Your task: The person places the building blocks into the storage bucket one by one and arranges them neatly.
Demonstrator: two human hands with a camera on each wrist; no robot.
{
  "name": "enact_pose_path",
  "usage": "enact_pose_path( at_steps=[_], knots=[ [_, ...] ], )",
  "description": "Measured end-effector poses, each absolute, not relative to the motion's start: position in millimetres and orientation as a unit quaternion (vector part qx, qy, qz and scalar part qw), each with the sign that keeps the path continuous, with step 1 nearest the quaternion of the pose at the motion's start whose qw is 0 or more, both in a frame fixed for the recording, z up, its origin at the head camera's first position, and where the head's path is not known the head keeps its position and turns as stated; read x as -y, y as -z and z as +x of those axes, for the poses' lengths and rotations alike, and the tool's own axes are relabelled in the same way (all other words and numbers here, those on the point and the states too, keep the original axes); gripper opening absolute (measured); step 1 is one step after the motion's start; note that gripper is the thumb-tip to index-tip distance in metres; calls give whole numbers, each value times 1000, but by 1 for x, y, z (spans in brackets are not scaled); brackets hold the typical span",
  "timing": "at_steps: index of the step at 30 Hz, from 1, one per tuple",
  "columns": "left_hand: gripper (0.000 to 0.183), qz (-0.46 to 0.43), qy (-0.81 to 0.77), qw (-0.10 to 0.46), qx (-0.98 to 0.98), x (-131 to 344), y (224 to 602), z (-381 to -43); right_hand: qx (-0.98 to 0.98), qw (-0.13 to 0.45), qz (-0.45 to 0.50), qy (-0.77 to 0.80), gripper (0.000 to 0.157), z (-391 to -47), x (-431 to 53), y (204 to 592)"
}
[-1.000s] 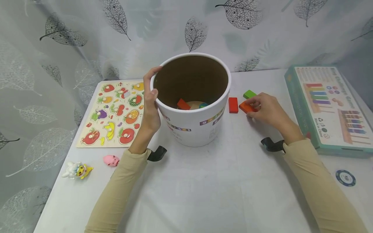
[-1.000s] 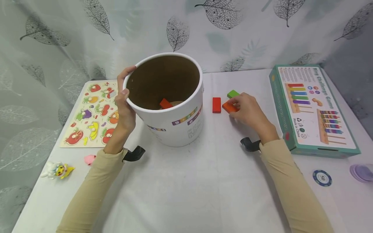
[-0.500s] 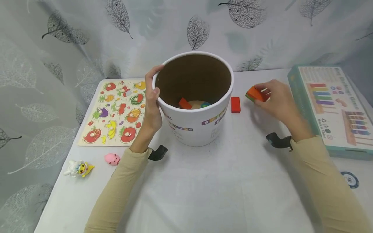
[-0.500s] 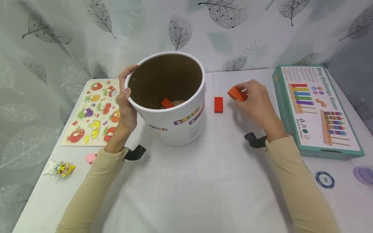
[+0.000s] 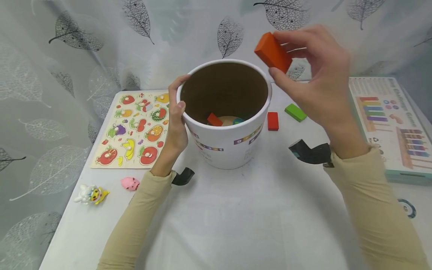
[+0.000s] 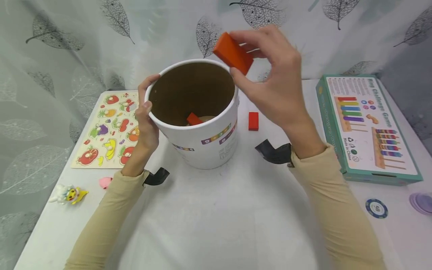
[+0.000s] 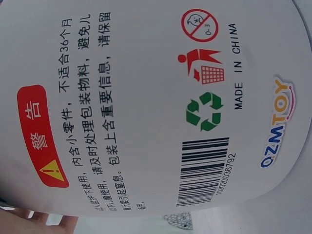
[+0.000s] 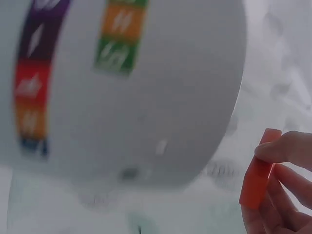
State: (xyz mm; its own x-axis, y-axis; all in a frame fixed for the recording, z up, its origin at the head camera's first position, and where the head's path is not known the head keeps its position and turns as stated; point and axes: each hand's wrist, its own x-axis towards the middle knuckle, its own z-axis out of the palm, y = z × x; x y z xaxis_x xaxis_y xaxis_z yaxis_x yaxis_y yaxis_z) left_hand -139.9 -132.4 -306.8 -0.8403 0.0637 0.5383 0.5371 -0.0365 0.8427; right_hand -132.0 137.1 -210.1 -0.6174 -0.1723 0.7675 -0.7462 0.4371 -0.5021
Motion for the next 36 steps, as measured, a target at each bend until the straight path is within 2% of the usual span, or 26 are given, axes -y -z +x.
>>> enact_pose_path(
  at_steps=[6, 17, 24, 29, 36],
  knots=[
    [85, -218, 677, 178, 681, 132, 306, -140, 766, 276, 360, -454, 44, -133, -110, 205],
    [87, -208, 674, 181, 685, 132, 308, -140, 754, 240, 351, -501, 44, -134, -102, 210],
    [86, -209, 674, 182, 685, 131, 308, -140, 726, 221, 389, -522, 35, -133, -101, 210],
    [84, -214, 679, 180, 679, 131, 308, -141, 727, 216, 381, -528, 31, -132, -106, 207],
    [83, -213, 677, 179, 682, 131, 308, -141, 746, 238, 319, -534, 36, -138, -132, 209]
  ],
)
